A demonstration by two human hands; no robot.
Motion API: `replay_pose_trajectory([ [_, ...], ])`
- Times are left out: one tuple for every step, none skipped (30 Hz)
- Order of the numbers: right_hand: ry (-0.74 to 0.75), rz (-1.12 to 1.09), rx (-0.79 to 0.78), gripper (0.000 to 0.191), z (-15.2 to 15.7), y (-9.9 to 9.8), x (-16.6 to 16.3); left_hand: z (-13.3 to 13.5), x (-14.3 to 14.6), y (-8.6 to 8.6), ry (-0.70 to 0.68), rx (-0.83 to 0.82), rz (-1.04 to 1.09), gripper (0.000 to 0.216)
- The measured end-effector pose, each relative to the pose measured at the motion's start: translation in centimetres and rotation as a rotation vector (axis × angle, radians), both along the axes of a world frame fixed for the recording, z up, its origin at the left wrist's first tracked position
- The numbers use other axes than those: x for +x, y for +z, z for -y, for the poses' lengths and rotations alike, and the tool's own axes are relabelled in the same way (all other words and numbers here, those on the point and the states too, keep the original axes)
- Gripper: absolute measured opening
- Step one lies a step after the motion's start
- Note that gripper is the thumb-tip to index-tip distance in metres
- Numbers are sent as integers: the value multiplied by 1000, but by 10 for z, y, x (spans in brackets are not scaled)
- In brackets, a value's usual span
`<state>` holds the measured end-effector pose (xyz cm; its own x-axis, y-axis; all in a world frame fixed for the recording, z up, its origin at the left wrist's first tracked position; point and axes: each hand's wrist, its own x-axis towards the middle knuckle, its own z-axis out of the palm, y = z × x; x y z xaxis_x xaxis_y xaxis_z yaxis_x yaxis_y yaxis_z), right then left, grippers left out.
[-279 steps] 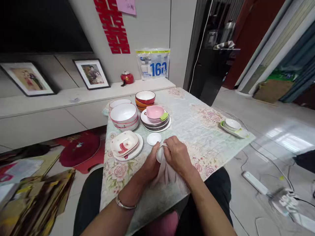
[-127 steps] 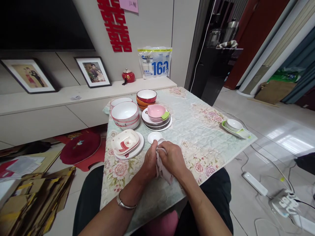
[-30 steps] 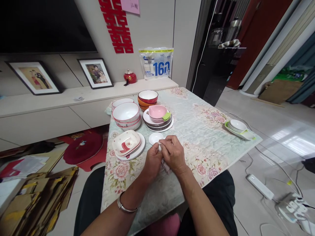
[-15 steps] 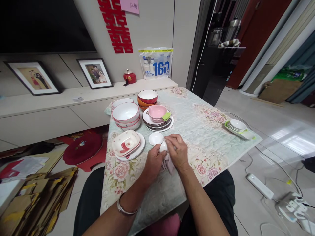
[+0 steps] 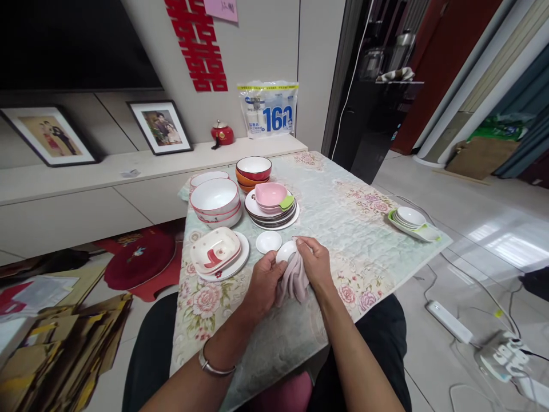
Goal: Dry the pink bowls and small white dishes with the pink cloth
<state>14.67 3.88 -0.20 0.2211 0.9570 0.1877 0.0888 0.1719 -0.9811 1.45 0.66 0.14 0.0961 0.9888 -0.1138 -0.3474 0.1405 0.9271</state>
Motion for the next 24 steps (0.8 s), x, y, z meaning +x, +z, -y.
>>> replay_pose_trajectory([
  [-7,99,90,26,2,1,-1,0,-1,-1,4,18,-27,17],
  [-5,194,182,24,4,4,-2,-1,-2,-2,8,39,-57,15],
  [9,277,266,23,7,6,-4,-2,-3,-3,11,59,-87,15],
  [38,345,335,23,10,8,-6,-2,-3,-3,14,76,-117,15],
  [82,400,385,24,13,11,-8,-3,-4,-2,17,90,-146,15],
  [130,443,419,25,15,13,-10,-3,-4,-2,24,102,-170,15],
  [167,468,440,26,17,14,-11,-3,-5,-1,31,114,-191,15],
  [186,476,443,26,17,14,-12,-3,-5,0,36,127,-212,14],
  [182,466,427,26,17,13,-12,-3,-6,1,38,138,-233,14],
  [162,438,387,26,15,12,-12,-2,-7,3,37,146,-253,13],
  [137,392,324,27,13,10,-10,-1,-7,4,36,147,-271,12],
  [119,330,244,28,10,8,-8,-1,-8,5,29,141,-285,12],
  [117,258,160,29,8,6,-6,0,-8,6,21,129,-293,12],
  [124,181,81,31,6,5,-4,1,-8,7,10,110,-292,13],
  [133,100,15,32,4,3,-2,1,-8,7,0,88,-276,15],
  [134,20,-37,34,3,2,-1,1,-7,8,-5,65,-241,18],
  [123,-55,-74,35,3,2,0,1,-6,9,-7,44,-189,21],
  [103,-118,-102,36,3,1,1,1,-5,9,-3,25,-129,25],
  [80,-166,-123,36,3,1,1,0,-3,9,2,5,-74,27],
  [62,-194,-140,36,3,0,1,0,-2,9,0,-12,-33,27],
  [50,-197,-146,35,3,0,1,0,-1,8,-8,-24,-12,26],
  [42,-173,-136,35,3,-1,1,0,0,7,-20,-29,-6,24],
  [34,-122,-106,34,3,-1,1,0,0,5,-33,-26,-6,20],
  [20,-53,-52,33,3,-1,1,0,0,4,-41,-14,-9,17],
])
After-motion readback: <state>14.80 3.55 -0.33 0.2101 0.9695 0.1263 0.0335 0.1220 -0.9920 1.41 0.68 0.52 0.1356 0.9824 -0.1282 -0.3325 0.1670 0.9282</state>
